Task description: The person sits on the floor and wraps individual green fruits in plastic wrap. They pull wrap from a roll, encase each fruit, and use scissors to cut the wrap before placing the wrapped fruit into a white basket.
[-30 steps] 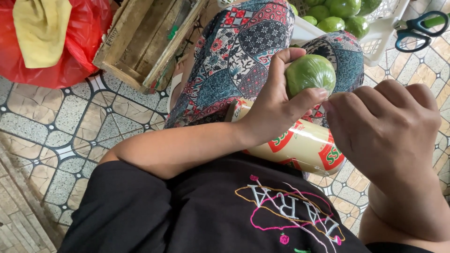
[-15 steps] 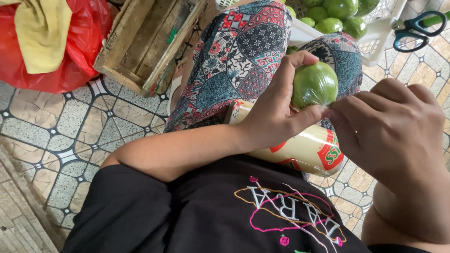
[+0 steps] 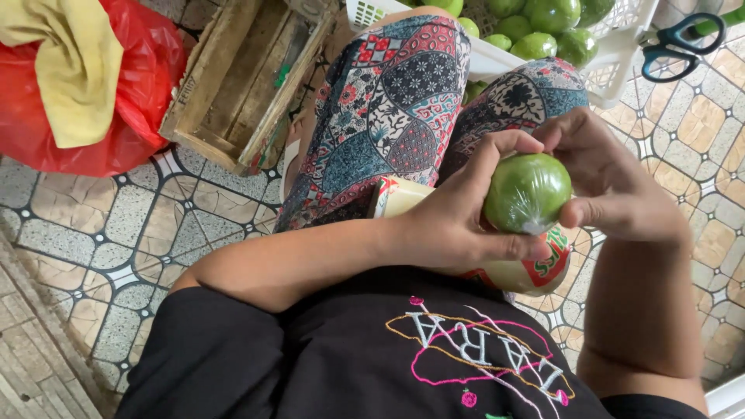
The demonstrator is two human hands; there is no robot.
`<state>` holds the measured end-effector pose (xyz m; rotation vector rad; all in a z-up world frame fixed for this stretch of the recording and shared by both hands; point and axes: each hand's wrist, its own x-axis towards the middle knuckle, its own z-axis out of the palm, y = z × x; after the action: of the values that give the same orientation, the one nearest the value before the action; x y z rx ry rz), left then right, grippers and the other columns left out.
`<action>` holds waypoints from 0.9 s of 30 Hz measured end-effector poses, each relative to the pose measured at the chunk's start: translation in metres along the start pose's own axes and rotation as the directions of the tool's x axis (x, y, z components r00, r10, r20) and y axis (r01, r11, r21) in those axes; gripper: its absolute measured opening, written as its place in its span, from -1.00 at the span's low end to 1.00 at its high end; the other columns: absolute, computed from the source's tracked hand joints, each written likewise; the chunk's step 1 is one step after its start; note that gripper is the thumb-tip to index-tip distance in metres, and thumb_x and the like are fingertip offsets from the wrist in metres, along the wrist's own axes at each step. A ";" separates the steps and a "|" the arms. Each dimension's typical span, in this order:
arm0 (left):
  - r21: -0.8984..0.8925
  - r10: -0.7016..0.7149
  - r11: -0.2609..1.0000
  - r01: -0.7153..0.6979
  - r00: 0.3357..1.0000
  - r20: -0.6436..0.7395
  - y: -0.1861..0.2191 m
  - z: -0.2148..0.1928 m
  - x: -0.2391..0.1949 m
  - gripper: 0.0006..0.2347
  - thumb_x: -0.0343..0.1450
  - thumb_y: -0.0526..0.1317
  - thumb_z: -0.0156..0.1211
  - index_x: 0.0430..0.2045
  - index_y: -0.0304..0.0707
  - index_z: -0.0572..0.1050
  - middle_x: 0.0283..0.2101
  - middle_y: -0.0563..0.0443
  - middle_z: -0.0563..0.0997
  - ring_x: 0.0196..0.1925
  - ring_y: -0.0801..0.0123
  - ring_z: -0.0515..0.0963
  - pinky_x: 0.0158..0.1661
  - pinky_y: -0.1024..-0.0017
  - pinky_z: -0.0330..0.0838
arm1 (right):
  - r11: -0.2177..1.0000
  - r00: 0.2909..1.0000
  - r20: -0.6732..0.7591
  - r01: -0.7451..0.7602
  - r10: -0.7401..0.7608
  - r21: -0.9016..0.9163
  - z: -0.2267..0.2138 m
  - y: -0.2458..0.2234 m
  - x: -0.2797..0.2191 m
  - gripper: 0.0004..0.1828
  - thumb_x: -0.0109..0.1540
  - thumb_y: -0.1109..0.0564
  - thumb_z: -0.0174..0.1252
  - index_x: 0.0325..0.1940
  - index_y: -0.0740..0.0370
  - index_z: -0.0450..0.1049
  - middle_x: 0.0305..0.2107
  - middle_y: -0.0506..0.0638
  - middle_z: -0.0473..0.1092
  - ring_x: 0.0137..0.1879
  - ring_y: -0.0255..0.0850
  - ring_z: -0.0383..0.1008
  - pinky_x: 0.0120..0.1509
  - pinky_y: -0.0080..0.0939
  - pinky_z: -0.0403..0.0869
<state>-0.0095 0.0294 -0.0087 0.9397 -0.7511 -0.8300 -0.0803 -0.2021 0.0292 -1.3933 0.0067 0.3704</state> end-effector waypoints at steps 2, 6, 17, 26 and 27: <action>-0.018 -0.013 1.000 0.013 1.000 -0.005 -0.004 0.000 0.001 -0.28 0.32 -0.02 0.37 0.27 -0.13 0.01 0.35 -0.07 0.14 0.36 0.29 0.33 0.36 0.37 0.31 | 0.991 0.998 -0.016 0.054 -0.053 0.124 0.009 0.008 0.006 -0.31 0.14 0.00 0.46 0.18 0.19 0.21 0.04 0.05 0.33 0.03 -0.19 0.50 -0.04 -0.31 0.57; -0.138 -0.178 0.974 0.180 0.984 0.027 0.003 -0.004 0.004 -0.22 0.29 -0.05 0.34 0.33 -0.18 -0.05 0.38 -0.13 0.13 0.34 0.32 0.33 0.30 0.41 0.33 | 0.842 0.989 -0.110 0.143 -0.101 0.520 0.018 0.027 0.012 -0.49 0.24 0.15 0.44 0.12 0.28 0.31 0.14 0.16 0.35 0.21 0.01 0.46 0.16 -0.07 0.56; -0.495 -0.403 0.782 0.379 0.913 0.062 -0.022 -0.016 0.014 -0.34 0.44 -0.06 0.21 0.42 -0.05 0.00 -0.12 -0.21 0.50 -0.45 0.12 0.65 -0.44 0.30 0.64 | 0.628 0.842 -0.125 0.285 -0.525 -0.724 0.044 0.006 0.019 -0.34 0.38 -0.30 -0.06 0.39 0.18 0.23 0.35 0.28 0.10 0.47 0.06 0.24 0.50 0.02 0.33; -0.458 -0.509 0.722 0.519 0.846 0.156 -0.010 -0.023 0.021 -0.44 0.56 -0.05 -0.03 0.48 0.03 -0.06 -0.23 -0.26 0.50 -0.41 0.13 0.66 -0.45 0.42 0.56 | 0.595 0.847 -0.115 0.262 -0.519 -0.760 0.025 0.008 0.026 -0.39 0.23 0.08 0.34 0.33 0.11 0.29 0.25 0.30 0.21 0.43 0.12 0.35 0.47 0.04 0.43; -0.454 -0.520 0.714 0.533 0.838 0.165 -0.008 -0.023 0.023 -0.46 0.58 -0.13 -0.05 0.47 0.00 -0.07 -0.04 -0.32 0.49 -0.38 0.07 0.66 -0.45 0.41 0.56 | 0.672 0.846 -0.137 0.300 -0.516 -0.677 0.020 0.006 0.026 -0.34 0.19 0.07 0.39 0.32 0.09 0.29 0.24 0.29 0.27 0.41 0.06 0.39 0.44 -0.03 0.47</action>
<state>0.0187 0.0159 -0.0208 0.6818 -0.2473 -1.4651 -0.0612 -0.1760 0.0215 -2.0664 -0.1890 -0.2878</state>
